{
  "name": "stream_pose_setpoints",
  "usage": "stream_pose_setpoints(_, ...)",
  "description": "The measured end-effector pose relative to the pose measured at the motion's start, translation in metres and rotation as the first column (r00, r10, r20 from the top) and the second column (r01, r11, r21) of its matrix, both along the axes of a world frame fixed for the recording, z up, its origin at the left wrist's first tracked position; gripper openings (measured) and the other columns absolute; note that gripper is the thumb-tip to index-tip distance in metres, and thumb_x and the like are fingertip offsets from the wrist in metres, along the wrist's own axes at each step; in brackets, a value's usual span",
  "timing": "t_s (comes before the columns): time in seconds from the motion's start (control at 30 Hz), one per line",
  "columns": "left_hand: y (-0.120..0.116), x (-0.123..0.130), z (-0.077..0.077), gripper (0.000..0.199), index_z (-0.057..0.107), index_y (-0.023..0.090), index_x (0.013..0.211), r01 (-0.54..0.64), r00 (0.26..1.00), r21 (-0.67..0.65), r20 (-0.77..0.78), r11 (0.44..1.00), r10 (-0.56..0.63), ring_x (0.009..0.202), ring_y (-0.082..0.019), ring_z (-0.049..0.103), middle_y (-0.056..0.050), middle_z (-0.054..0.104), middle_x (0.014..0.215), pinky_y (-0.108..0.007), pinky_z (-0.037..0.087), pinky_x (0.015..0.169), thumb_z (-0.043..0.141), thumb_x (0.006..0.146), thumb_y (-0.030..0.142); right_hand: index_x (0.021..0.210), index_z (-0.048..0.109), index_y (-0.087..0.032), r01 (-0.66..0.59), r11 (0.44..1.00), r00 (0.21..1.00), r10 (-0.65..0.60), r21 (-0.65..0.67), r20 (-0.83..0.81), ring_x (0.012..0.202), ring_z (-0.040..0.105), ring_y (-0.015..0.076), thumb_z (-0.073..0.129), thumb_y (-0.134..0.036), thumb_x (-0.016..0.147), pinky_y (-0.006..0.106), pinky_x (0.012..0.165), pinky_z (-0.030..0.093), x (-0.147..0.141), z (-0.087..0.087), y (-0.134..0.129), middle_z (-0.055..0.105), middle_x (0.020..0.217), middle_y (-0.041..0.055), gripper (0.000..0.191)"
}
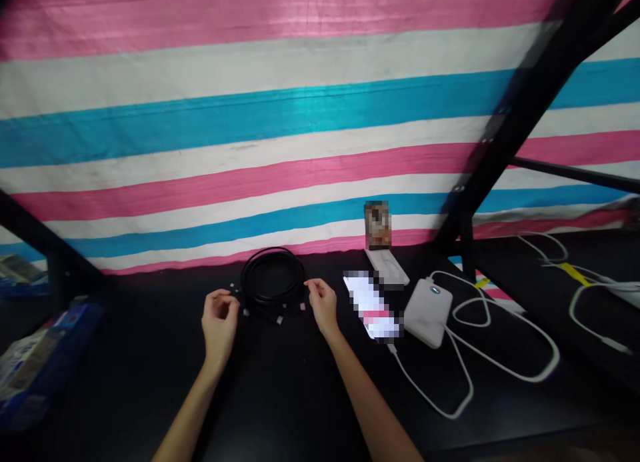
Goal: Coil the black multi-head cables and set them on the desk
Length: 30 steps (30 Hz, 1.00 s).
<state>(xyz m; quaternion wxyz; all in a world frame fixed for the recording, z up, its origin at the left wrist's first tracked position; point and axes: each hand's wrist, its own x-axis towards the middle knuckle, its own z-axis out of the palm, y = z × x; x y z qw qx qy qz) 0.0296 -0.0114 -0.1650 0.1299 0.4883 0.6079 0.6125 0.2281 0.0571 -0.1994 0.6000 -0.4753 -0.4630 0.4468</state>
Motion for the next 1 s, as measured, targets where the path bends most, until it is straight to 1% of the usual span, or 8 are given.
stream_pose_setpoints(0.07, -0.001, 0.004, -0.002, 0.021, 0.053, 0.022, 0.099, 0.081, 0.974, 0.0, -0.212, 0.997, -0.079, 0.102, -0.024, 0.058, -0.009, 0.062, 0.103, -0.042, 0.045, 0.089, 0.054, 0.079, 0.027, 0.075, 0.061, -0.016, 0.006, 1.0, 1.0, -0.006, 0.007, -0.007, 0.037, 0.027, 0.007, 0.055, -0.044, 0.077, 0.022, 0.037, 0.018, 0.0, 0.0, 0.0, 0.032, 0.042, -0.0086, 0.029)
stream_pose_setpoints(0.13, -0.001, 0.01, -0.005, 0.028, 0.057, 0.025, 0.107, 0.208, 0.889, -0.049, -0.408, 0.977, -0.209, 0.124, -0.027, 0.045, -0.007, 0.057, 0.123, -0.048, 0.032, 0.104, 0.055, 0.08, 0.027, 0.074, 0.06, -0.016, 0.01, 1.0, 1.0, -0.01, 0.016, -0.009, 0.036, 0.027, 0.0071, 0.054, -0.044, 0.077, 0.022, 0.037, 0.018, 0.0, 0.0, -0.001, 0.032, 0.042, -0.0086, 0.029)
stream_pose_setpoints(0.27, 0.0, 0.022, -0.015, 0.045, 0.045, 0.027, 0.13, 0.32, 0.69, -0.161, -0.636, 0.934, -0.346, 0.133, -0.025, 0.034, -0.004, 0.055, 0.129, -0.048, 0.026, 0.11, 0.049, 0.085, 0.025, 0.073, 0.061, -0.016, 0.012, 0.999, 1.0, -0.013, 0.038, 0.006, 0.037, 0.029, 0.0077, 0.055, -0.043, 0.077, 0.022, 0.037, 0.019, 0.0, 0.002, -0.003, 0.034, 0.041, -0.0079, 0.029)
stream_pose_setpoints(0.37, 0.007, 0.027, -0.019, 0.048, 0.04, 0.022, 0.134, 0.274, 0.605, -0.186, -0.729, 0.944, -0.319, 0.127, -0.026, 0.04, -0.007, 0.059, 0.119, -0.049, 0.027, 0.109, 0.046, 0.087, 0.028, 0.073, 0.061, -0.015, 0.012, 0.998, 1.0, -0.012, 0.054, 0.016, 0.038, 0.032, 0.0084, 0.054, -0.043, 0.077, 0.022, 0.038, 0.022, -0.001, 0.004, -0.004, 0.036, 0.042, -0.007, 0.029)
stream_pose_setpoints(0.5, 0.021, 0.03, -0.02, 0.034, 0.057, 0.016, 0.114, 0.187, 0.523, -0.195, -0.81, 0.963, -0.266, 0.099, -0.025, 0.056, -0.008, 0.062, 0.095, -0.047, 0.032, 0.104, 0.045, 0.087, 0.035, 0.073, 0.061, -0.015, 0.007, 0.998, 1.0, -0.009, 0.069, 0.03, 0.038, 0.034, 0.0088, 0.054, -0.044, 0.078, 0.022, 0.039, 0.023, -0.002, 0.005, -0.006, 0.037, 0.042, -0.0068, 0.03)
stream_pose_setpoints(0.67, 0.025, 0.032, -0.02, 0.04, 0.06, 0.011, 0.104, 0.087, 0.47, -0.196, -0.856, 0.977, -0.214, 0.094, -0.029, 0.056, -0.015, 0.062, 0.093, -0.049, 0.037, 0.094, 0.038, 0.09, 0.04, 0.072, 0.062, -0.016, 0.016, 0.996, 0.998, -0.02, 0.083, 0.055, 0.038, 0.035, 0.0095, 0.053, -0.044, 0.078, 0.023, 0.04, 0.025, 0.0, 0.006, -0.008, 0.038, 0.042, -0.0063, 0.031)
stream_pose_setpoints(0.9, 0.001, 0.021, -0.014, 0.046, 0.063, 0.012, 0.088, 0.097, 0.431, -0.287, -0.851, 0.953, -0.3, 0.079, -0.029, 0.059, -0.012, 0.065, 0.076, -0.045, 0.043, 0.075, 0.034, 0.09, 0.048, 0.071, 0.063, -0.016, 0.032, 0.996, 0.994, -0.04, 0.082, 0.098, 0.039, 0.037, 0.0099, 0.054, -0.045, 0.076, 0.023, 0.04, 0.026, 0.002, 0.005, -0.008, 0.041, 0.043, -0.0051, 0.031)
stream_pose_setpoints(1.0, -0.016, 0.013, -0.013, 0.066, 0.058, 0.01, 0.109, 0.164, 0.4, -0.316, -0.845, 0.935, -0.356, 0.085, -0.029, 0.06, -0.013, 0.067, 0.087, -0.046, 0.043, 0.081, 0.045, 0.077, 0.067, 0.072, 0.063, -0.016, 0.039, 0.996, 0.993, -0.047, 0.075, 0.109, 0.04, 0.037, 0.0101, 0.055, -0.045, 0.076, 0.023, 0.041, 0.026, 0.002, 0.004, -0.007, 0.043, 0.044, -0.0046, 0.031)
